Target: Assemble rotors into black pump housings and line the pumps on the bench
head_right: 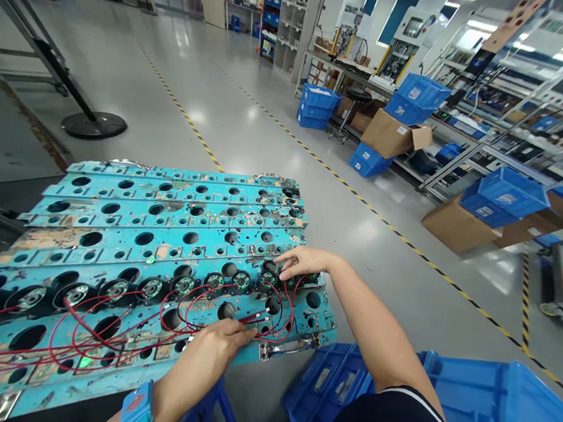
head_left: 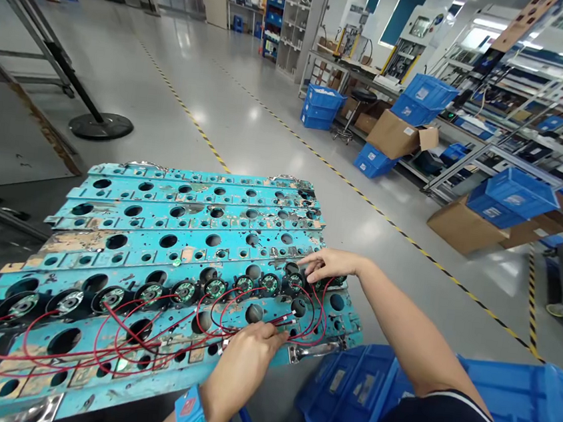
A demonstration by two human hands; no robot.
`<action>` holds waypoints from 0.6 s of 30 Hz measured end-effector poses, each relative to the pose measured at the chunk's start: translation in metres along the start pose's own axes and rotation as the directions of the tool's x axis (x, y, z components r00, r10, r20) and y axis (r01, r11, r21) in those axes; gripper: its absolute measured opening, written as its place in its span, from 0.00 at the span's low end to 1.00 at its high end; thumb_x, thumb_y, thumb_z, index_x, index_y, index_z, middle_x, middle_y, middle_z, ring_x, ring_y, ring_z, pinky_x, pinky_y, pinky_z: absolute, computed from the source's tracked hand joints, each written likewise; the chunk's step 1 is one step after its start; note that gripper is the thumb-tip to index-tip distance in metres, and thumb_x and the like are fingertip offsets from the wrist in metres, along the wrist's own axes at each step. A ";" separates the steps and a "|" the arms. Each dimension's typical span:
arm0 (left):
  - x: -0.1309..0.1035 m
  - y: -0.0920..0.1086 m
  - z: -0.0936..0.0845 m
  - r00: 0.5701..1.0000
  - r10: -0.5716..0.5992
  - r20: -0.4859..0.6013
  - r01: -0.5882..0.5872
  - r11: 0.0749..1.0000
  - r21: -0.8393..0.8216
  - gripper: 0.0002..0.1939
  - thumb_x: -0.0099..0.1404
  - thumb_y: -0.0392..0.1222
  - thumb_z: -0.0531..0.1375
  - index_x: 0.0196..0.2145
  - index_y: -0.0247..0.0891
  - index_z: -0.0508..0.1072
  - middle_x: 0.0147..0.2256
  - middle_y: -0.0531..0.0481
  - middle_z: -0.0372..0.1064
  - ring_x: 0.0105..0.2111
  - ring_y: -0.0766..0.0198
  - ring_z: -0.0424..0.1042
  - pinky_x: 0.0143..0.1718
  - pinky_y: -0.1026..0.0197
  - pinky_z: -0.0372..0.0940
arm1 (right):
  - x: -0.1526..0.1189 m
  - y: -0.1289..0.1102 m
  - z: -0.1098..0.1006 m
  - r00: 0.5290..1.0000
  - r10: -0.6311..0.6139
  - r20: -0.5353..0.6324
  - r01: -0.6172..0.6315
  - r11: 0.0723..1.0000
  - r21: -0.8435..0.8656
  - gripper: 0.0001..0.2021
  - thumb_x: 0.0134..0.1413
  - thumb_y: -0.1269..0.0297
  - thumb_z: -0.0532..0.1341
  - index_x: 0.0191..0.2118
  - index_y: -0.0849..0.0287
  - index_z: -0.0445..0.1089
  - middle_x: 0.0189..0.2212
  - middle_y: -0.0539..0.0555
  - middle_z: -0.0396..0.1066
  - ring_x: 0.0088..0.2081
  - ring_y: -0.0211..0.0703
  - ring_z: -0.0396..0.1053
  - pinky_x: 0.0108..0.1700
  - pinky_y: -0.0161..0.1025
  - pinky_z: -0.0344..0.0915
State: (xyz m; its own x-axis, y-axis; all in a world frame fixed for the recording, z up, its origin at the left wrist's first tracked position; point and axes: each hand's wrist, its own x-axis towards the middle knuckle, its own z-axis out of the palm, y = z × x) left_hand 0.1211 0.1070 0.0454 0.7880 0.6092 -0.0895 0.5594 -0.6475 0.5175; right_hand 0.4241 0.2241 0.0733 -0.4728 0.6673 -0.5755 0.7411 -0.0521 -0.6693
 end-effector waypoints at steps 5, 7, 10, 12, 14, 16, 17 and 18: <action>0.005 0.000 0.000 1.000 -0.013 0.000 0.013 1.000 0.019 0.17 0.73 0.33 0.54 0.56 0.42 0.73 0.41 0.47 0.75 0.42 0.57 0.74 0.45 0.57 0.70 | -0.007 0.005 0.000 0.992 -0.070 -0.102 0.080 0.992 0.099 0.39 0.49 0.42 0.69 0.64 0.53 0.64 0.53 0.59 0.70 0.43 0.44 0.70 0.47 0.43 0.66; 0.007 -0.002 0.000 1.000 -0.018 0.006 0.017 0.999 0.042 0.18 0.72 0.33 0.55 0.57 0.41 0.73 0.40 0.46 0.75 0.41 0.56 0.74 0.45 0.55 0.70 | -0.009 0.006 0.002 0.990 -0.088 -0.107 0.103 0.985 0.140 0.38 0.52 0.42 0.67 0.64 0.55 0.63 0.50 0.59 0.72 0.41 0.42 0.71 0.47 0.42 0.67; 0.013 -0.006 0.000 1.000 -0.029 0.011 0.028 0.997 0.076 0.19 0.71 0.31 0.55 0.57 0.41 0.72 0.39 0.46 0.74 0.41 0.55 0.73 0.45 0.54 0.70 | -0.008 0.011 0.004 0.985 -0.085 -0.150 0.110 0.981 0.163 0.40 0.51 0.44 0.68 0.66 0.57 0.60 0.52 0.61 0.70 0.40 0.41 0.70 0.46 0.42 0.67; 0.016 -0.008 0.001 0.999 -0.040 0.005 0.039 0.995 0.094 0.20 0.71 0.30 0.55 0.57 0.41 0.72 0.40 0.46 0.74 0.42 0.55 0.73 0.46 0.55 0.70 | -0.005 0.015 0.007 0.978 -0.085 -0.190 0.118 0.979 0.167 0.41 0.50 0.44 0.68 0.66 0.56 0.59 0.52 0.60 0.69 0.39 0.40 0.70 0.45 0.42 0.68; 0.020 -0.010 0.003 0.998 -0.054 -0.009 0.055 0.992 0.111 0.21 0.70 0.29 0.55 0.58 0.41 0.72 0.43 0.46 0.73 0.43 0.56 0.73 0.47 0.56 0.70 | -0.002 0.018 0.011 0.969 -0.084 -0.232 0.125 0.978 0.166 0.41 0.50 0.43 0.68 0.66 0.56 0.60 0.51 0.59 0.70 0.38 0.41 0.71 0.44 0.42 0.68; 0.022 -0.011 0.005 0.997 -0.067 -0.026 0.070 0.989 0.131 0.20 0.70 0.29 0.55 0.57 0.41 0.72 0.44 0.45 0.72 0.44 0.56 0.73 0.47 0.56 0.70 | -0.002 0.019 0.016 0.949 -0.074 -0.306 0.127 0.979 0.157 0.39 0.49 0.42 0.68 0.64 0.56 0.63 0.48 0.59 0.72 0.39 0.43 0.71 0.44 0.43 0.69; 0.023 -0.011 0.005 0.997 -0.070 -0.032 0.074 0.987 0.142 0.20 0.70 0.29 0.55 0.57 0.41 0.72 0.44 0.45 0.72 0.43 0.56 0.73 0.46 0.56 0.70 | -0.005 0.018 0.020 0.929 -0.066 -0.363 0.127 0.981 0.146 0.38 0.49 0.42 0.68 0.62 0.56 0.65 0.48 0.59 0.72 0.41 0.46 0.71 0.46 0.44 0.68; 0.024 -0.011 0.006 0.997 -0.072 -0.038 0.077 0.985 0.153 0.20 0.70 0.29 0.56 0.57 0.41 0.72 0.43 0.46 0.72 0.43 0.56 0.73 0.45 0.56 0.70 | -0.010 0.016 0.025 0.899 -0.056 -0.434 0.125 0.983 0.133 0.36 0.50 0.42 0.67 0.61 0.56 0.66 0.49 0.59 0.72 0.45 0.48 0.70 0.48 0.45 0.67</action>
State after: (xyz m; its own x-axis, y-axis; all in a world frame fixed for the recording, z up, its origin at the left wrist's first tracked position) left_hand 0.1355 0.1263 0.0324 0.7354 0.6710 -0.0944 0.6511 -0.6613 0.3725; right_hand 0.4291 0.1983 0.0567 -0.2600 0.9252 -0.2764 0.6057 -0.0667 -0.7929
